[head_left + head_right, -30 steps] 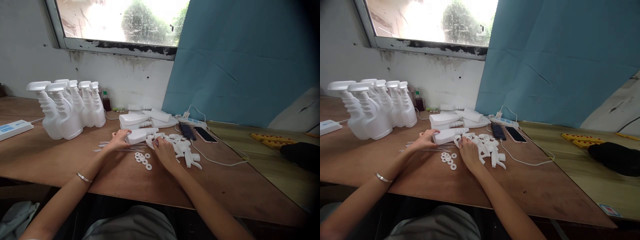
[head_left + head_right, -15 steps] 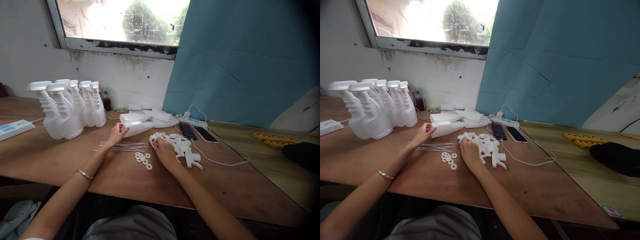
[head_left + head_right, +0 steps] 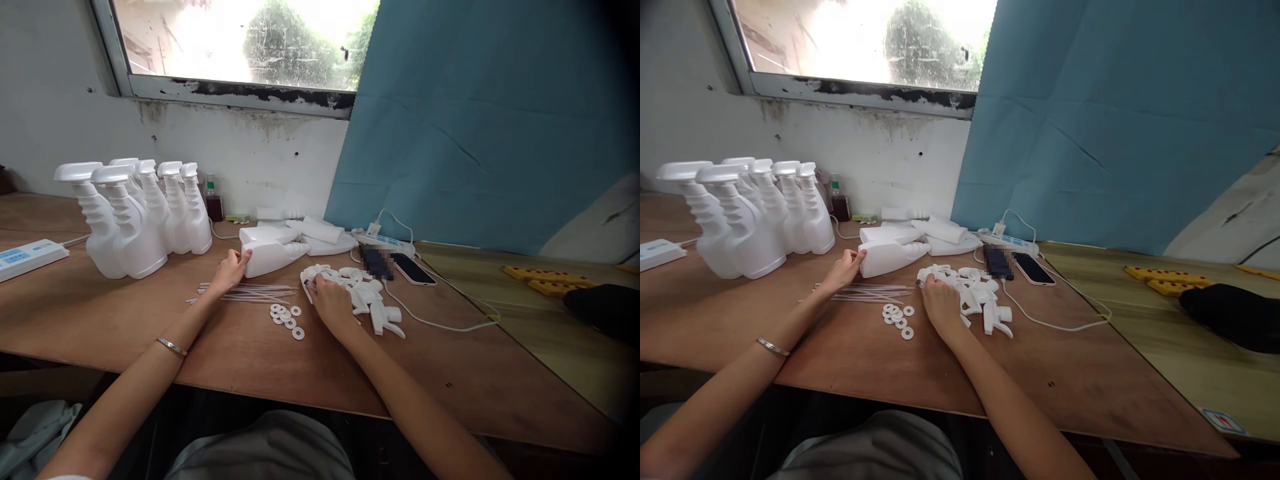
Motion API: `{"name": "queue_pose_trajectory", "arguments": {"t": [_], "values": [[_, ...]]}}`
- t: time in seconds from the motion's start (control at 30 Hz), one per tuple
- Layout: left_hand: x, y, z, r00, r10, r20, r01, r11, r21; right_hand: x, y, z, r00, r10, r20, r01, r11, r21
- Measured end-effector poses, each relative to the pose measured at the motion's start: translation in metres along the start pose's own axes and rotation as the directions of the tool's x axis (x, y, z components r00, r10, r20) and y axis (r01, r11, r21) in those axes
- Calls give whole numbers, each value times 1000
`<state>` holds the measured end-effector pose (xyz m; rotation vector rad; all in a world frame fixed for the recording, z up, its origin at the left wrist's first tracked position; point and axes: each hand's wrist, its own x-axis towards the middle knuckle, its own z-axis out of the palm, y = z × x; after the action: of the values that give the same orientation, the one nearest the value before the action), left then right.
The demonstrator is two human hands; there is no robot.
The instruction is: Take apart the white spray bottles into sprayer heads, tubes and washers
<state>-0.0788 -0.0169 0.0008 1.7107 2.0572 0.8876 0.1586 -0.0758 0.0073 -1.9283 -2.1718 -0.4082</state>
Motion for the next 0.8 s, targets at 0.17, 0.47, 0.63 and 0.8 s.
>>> {"name": "queue_pose_trajectory", "arguments": {"t": [0.17,0.47,0.63,0.8], "values": [[-2,2,-2,1000,-9,-1,9,999,40,-1,0,-2,1000,18,1,-18,1000,-12],[-4,3,-2,998,59,-31,-57,998,34,-2,-2,-3,1000,23,-2,-23,1000,-12],[-3,3,-1,989,129,-77,-130,991,-4,-3,-4,-6,1000,20,-9,-20,1000,-7],[-4,4,1,983,162,-82,-163,987,-7,-7,-8,-13,1000,14,-25,-14,1000,0]]}}
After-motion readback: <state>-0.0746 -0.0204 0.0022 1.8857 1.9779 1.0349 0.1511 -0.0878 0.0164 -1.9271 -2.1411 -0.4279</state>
